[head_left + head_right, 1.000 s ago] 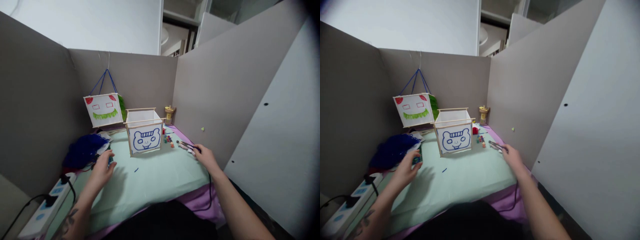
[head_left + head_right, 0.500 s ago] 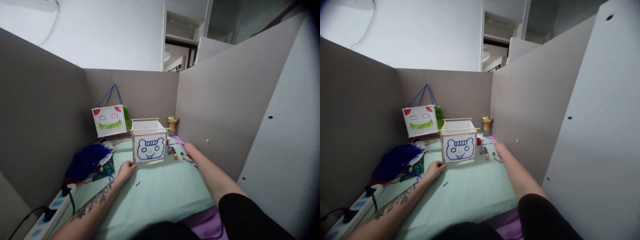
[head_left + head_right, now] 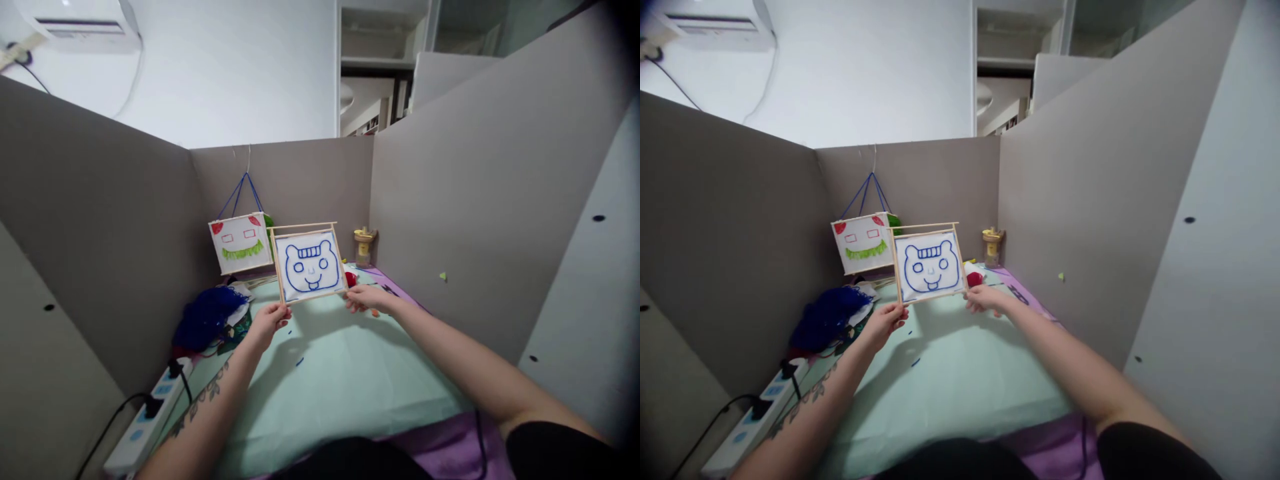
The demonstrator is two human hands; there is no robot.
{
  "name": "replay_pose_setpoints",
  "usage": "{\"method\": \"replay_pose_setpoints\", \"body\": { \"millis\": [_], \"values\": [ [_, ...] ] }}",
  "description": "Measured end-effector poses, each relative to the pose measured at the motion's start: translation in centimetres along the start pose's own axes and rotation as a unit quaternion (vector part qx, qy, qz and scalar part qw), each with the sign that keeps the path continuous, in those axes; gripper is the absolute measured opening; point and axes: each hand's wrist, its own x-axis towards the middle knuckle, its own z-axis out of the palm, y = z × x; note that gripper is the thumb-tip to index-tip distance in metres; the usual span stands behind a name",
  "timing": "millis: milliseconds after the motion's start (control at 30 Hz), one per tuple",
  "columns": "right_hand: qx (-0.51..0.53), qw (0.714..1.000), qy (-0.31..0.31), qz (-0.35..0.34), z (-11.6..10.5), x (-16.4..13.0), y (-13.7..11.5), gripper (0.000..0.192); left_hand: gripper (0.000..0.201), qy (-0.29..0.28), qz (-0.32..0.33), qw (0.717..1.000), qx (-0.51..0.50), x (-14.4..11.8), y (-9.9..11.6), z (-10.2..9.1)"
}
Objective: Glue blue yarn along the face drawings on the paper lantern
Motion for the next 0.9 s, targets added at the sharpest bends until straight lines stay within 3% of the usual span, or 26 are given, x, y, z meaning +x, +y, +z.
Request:
{"method": "replay_pose_setpoints", "body": {
  "millis": [100,200,333,533,700,900],
  "values": [
    [0.134,0.991,0.002,-0.008,1.8,0.4,0.0,0.027,0.035,0.048,0.058,0.991,0.11,-0.1,0.3,0.1],
    [0.212,0.974,0.041,-0.068,2.4,0.1,-0.3,0.031,0.034,0.089,0.125,0.968,0.198,-0.5,0.8,0.2],
    [0.19,0.969,0.079,-0.137,1.5,-2.0,-1.3,0.04,0.034,0.102,0.156,0.959,0.215,-1.2,1.0,0.3],
    [0.143,0.965,0.121,-0.183,0.1,-7.9,-5.1,0.042,0.031,0.106,0.195,0.947,0.234,-1.2,0.4,1.3],
    [0.243,0.948,0.082,-0.19,1.7,-11.0,-7.8,0.034,0.032,0.118,0.181,0.957,0.191,0.2,-1.2,3.5],
    [0.423,0.898,-0.018,-0.116,7.1,-12.3,-10.2,0.039,0.031,0.119,0.152,0.973,0.124,1.4,-3.0,6.2]
  ]
}}
